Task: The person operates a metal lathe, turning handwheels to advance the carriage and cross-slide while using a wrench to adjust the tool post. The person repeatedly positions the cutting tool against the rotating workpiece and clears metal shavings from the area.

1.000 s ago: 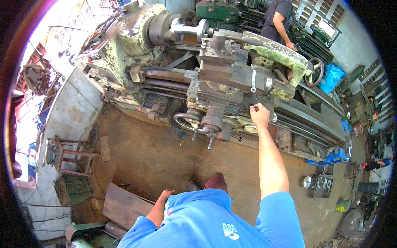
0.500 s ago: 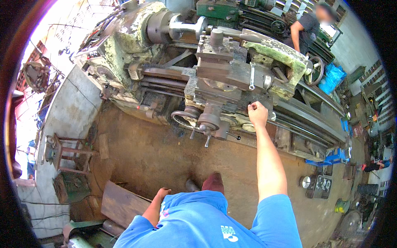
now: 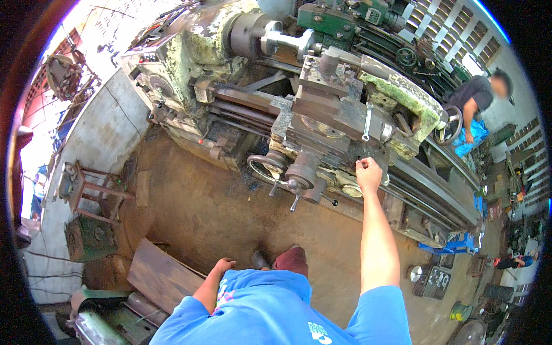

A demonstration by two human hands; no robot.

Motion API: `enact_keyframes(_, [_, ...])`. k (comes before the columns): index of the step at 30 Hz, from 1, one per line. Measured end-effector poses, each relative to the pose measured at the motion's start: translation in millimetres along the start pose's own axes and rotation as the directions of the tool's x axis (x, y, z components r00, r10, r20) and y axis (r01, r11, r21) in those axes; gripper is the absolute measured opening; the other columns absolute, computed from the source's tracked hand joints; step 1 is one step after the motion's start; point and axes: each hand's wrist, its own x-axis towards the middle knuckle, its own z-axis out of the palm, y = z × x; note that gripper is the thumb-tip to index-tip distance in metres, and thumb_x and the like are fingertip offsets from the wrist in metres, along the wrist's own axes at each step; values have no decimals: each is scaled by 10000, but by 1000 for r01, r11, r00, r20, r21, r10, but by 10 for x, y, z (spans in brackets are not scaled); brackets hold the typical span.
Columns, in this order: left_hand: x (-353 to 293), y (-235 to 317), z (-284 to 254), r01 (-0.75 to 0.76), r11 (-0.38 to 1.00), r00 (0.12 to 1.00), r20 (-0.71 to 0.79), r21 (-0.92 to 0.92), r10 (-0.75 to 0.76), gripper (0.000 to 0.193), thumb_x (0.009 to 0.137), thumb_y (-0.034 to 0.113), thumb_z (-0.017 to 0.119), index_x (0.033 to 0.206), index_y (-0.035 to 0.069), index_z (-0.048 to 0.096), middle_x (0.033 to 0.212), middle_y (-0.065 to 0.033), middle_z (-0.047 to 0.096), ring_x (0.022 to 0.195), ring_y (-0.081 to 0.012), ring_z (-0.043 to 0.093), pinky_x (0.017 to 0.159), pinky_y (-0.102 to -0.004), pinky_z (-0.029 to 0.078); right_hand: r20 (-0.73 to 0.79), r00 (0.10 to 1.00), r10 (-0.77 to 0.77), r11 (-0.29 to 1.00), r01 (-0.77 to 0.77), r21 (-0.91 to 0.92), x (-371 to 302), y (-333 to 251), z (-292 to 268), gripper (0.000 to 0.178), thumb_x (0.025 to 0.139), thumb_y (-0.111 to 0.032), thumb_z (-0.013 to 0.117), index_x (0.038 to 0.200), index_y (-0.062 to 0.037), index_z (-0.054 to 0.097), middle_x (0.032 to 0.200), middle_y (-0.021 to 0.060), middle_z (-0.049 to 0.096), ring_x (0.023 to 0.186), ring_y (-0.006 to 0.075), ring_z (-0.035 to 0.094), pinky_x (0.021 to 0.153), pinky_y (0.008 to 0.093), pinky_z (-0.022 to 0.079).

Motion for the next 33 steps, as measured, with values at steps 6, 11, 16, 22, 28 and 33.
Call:
enact_keyframes(6, [-10,14,11,19,1000,1000,-6,16,-18,357,888,253,683,1097,-36,673,970,-118,711,849,-210,671,767,-364,538,4,1000,4,1000,-4,8,18,37,27,155,802,-188,732,837,-45,684,666,91,672,627,222,655,615,351,497])
enact_keyframes(11, [-33,52,-1,-32,995,998,-49,94,37,385,875,322,678,1079,-4,689,967,-124,717,858,-223,681,743,-371,543,16,999,-30,999,29,15,22,47,21,156,799,-191,730,835,-46,684,677,97,674,626,225,654,623,352,500])
enact_keyframes(16, [-30,55,-21,-61,997,997,-38,42,63,407,870,337,678,1079,-13,685,964,-136,718,856,-223,683,738,-376,547,5,1000,-9,1000,9,20,7,36,8,156,801,-198,728,830,-50,685,673,97,668,621,218,646,619,350,496])
enact_keyframes(22, [-50,94,-45,-43,998,998,-39,38,44,375,894,259,682,1107,-49,674,954,-134,718,819,-202,676,739,-351,544,24,999,27,999,-28,40,14,13,-3,156,801,-203,727,826,-54,685,677,93,672,626,215,649,626,349,498])
enact_keyframes(28, [-241,211,-35,-15,1000,998,-61,-26,14,391,896,264,678,1132,-48,661,1003,-141,716,872,-216,677,766,-363,541,22,999,25,1000,-25,1,23,28,-7,166,802,-217,723,829,-58,683,706,106,686,668,248,675,654,370,514])
enact_keyframes(33, [-353,260,10,58,991,996,-64,-118,-66,415,894,257,680,1175,-44,627,1024,-159,692,878,-254,666,700,-394,541,22,1000,7,1000,-7,3,42,84,14,166,801,-218,723,831,-59,684,718,110,692,676,258,679,655,375,516])
